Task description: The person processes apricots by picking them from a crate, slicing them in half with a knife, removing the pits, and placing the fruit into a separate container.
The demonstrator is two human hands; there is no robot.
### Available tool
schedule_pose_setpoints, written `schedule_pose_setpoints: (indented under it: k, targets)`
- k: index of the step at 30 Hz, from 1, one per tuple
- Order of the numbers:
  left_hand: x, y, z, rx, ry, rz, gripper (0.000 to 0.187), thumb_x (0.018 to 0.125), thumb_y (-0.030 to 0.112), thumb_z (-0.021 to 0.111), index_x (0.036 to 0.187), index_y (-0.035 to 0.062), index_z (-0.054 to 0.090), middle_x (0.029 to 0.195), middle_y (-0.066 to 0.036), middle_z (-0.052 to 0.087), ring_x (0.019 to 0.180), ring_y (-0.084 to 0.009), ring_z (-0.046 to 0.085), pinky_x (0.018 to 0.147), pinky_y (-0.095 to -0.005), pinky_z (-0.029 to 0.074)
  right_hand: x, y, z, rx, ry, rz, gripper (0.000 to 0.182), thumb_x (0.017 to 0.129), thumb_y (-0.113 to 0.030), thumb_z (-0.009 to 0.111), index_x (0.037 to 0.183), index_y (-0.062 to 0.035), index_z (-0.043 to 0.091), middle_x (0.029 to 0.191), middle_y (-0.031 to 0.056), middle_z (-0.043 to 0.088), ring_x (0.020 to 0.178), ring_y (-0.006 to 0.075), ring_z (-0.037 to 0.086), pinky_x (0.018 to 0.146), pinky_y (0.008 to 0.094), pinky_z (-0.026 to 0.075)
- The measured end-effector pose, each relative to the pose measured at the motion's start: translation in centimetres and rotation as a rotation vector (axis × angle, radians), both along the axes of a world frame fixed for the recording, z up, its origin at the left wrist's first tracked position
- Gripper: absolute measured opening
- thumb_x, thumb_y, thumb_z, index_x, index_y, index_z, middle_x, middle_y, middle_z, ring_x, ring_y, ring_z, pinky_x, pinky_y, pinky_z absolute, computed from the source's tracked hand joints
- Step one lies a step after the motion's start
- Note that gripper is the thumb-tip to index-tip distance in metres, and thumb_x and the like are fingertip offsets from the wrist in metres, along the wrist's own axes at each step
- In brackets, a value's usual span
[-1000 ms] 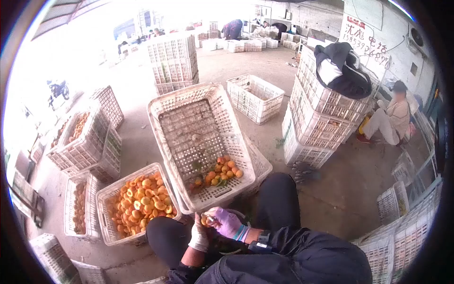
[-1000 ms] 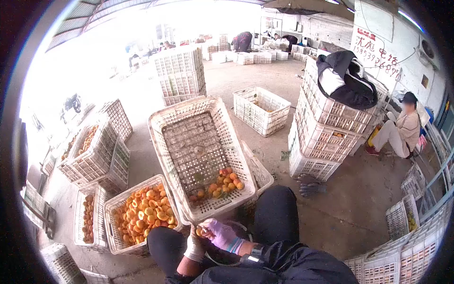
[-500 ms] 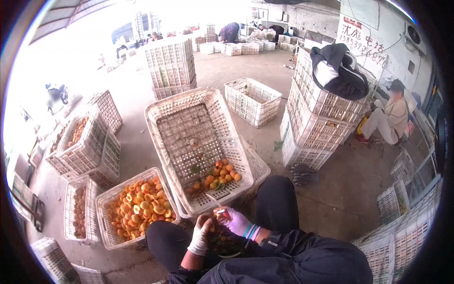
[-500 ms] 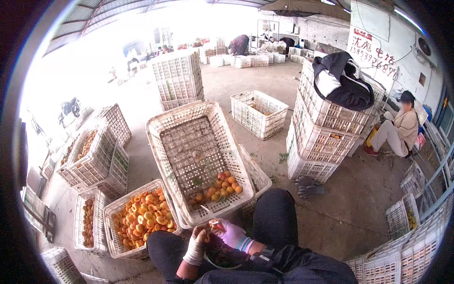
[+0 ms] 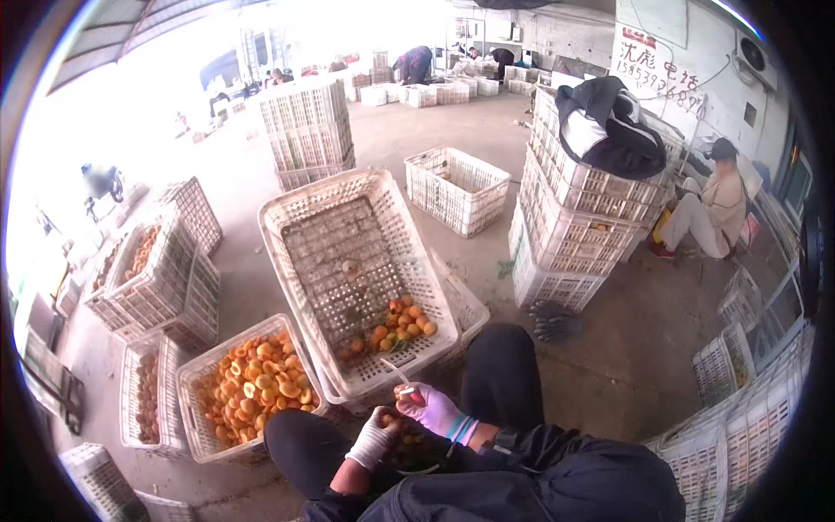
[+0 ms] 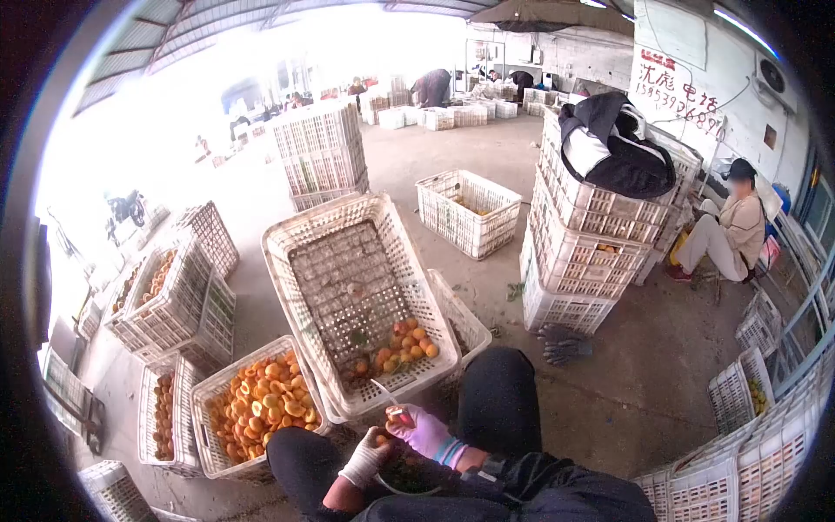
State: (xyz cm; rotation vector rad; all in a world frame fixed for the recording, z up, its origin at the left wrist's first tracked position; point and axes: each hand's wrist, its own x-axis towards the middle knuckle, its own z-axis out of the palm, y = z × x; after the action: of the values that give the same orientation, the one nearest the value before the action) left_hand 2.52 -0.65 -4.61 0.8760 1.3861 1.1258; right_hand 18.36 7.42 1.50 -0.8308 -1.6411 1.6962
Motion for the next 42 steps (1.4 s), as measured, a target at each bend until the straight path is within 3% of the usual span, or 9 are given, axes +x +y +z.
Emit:
schedule_pose_setpoints:
  k: [7, 17, 19, 26, 31, 32, 35, 38, 42]
  targets:
    - [-0.6, -0.6, 0.8, 0.021, 0.316, -0.181, 0.041, 0.078, 0.017, 0.075, 0.110, 0.0049, 0.054, 0.093, -0.007, 0.062, 0.085, -0.0148, 0.058, 0.076, -0.0290, 0.050, -0.3, 0.0, 0.0, 0.028, -0.034, -0.014, 0.035, 0.086, -0.026, 0.070, 0.112, -0.0055, 0.060, 0.111, 0.0054, 0.063, 0.101, 0.0144, 0.059, 0.091, 0.0286, 0.044]
    - [-0.4, -0.3, -0.2, 0.042, 0.225, -0.125, 0.037, 0.081, 0.016, 0.074, 0.110, 0.0037, 0.055, 0.089, -0.006, 0.064, 0.081, -0.0127, 0.058, 0.074, -0.0272, 0.050, -0.8, 0.0, -0.8, 0.137, -0.180, -0.026, 0.034, 0.087, -0.025, 0.068, 0.113, -0.0060, 0.059, 0.110, 0.0062, 0.064, 0.101, 0.0153, 0.060, 0.089, 0.0289, 0.046]
    - [-0.2, -0.4, 1.1, -0.037, -0.040, -0.034, 0.035, 0.082, 0.015, 0.072, 0.111, 0.0033, 0.055, 0.091, -0.005, 0.063, 0.081, -0.0110, 0.057, 0.072, -0.0268, 0.050, -0.9, 0.0, -1.0, 0.140, -0.190, -0.023, 0.034, 0.087, -0.025, 0.068, 0.113, -0.0058, 0.059, 0.110, 0.0060, 0.064, 0.101, 0.0149, 0.060, 0.089, 0.0288, 0.046]
    - [0.1, -0.6, 2.1, 0.045, -0.160, -0.052, 0.039, 0.083, 0.015, 0.072, 0.116, 0.0043, 0.055, 0.095, -0.004, 0.063, 0.081, -0.0123, 0.059, 0.071, -0.0252, 0.051, -1.2, -0.1, -0.6, 0.107, -0.093, -0.047, 0.034, 0.087, -0.024, 0.068, 0.113, -0.0036, 0.061, 0.107, 0.0064, 0.066, 0.098, 0.0138, 0.061, 0.088, 0.0276, 0.046]
    - [0.0, -0.6, 6.9, 0.037, -0.838, 0.006, 0.044, 0.088, 0.041, 0.063, 0.116, 0.0078, 0.056, 0.101, -0.001, 0.062, 0.084, -0.0120, 0.058, 0.074, -0.0241, 0.046, -1.1, -0.1, -0.6, 0.163, -0.197, 0.006, 0.037, 0.086, -0.019, 0.069, 0.117, -0.0033, 0.058, 0.113, 0.0080, 0.064, 0.102, 0.0143, 0.060, 0.091, 0.0277, 0.046]
    - [0.3, -0.2, 5.1, 0.000, -0.805, 0.042, 0.051, 0.088, 0.051, 0.059, 0.118, 0.0095, 0.055, 0.101, 0.001, 0.060, 0.084, -0.0118, 0.055, 0.072, -0.0247, 0.042, -1.4, -0.1, -1.8, 0.131, -0.038, 0.061, 0.038, 0.085, -0.015, 0.070, 0.118, -0.0030, 0.056, 0.115, 0.0088, 0.063, 0.103, 0.0150, 0.060, 0.092, 0.0279, 0.046]
    - [0.3, -0.5, 6.4, 0.053, -0.601, 0.045, 0.047, 0.087, 0.040, 0.063, 0.121, 0.0076, 0.054, 0.090, 0.004, 0.055, 0.075, -0.0097, 0.047, 0.069, -0.0239, 0.039, -2.9, -0.8, -2.9, -0.026, 0.346, 0.096, 0.032, 0.089, -0.016, 0.064, 0.117, -0.0032, 0.056, 0.107, 0.0092, 0.063, 0.101, 0.0174, 0.060, 0.086, 0.0288, 0.049]
    - [-2.1, -1.2, 5.1, 0.061, -0.774, 0.072, 0.046, 0.087, 0.035, 0.063, 0.121, 0.0061, 0.053, 0.101, 0.000, 0.059, 0.078, -0.0113, 0.051, 0.071, -0.0243, 0.042, -3.0, 0.0, 1.3, 0.294, -0.034, 0.036, 0.039, 0.087, -0.029, 0.068, 0.116, -0.0051, 0.057, 0.116, 0.0079, 0.061, 0.107, 0.0165, 0.056, 0.094, 0.0278, 0.043]
    - [-9.3, -0.4, 6.4, 0.498, -1.281, 0.402, 0.065, 0.088, 0.039, 0.061, 0.137, 0.0040, 0.037, 0.136, -0.012, 0.045, 0.110, -0.0165, 0.052, 0.091, -0.0317, 0.043, -3.9, 4.0, 1.9, -0.191, 0.034, -0.043, 0.028, 0.089, -0.023, 0.066, 0.111, -0.0063, 0.060, 0.086, -0.0030, 0.061, 0.067, 0.0038, 0.050, 0.058, 0.0182, 0.042]
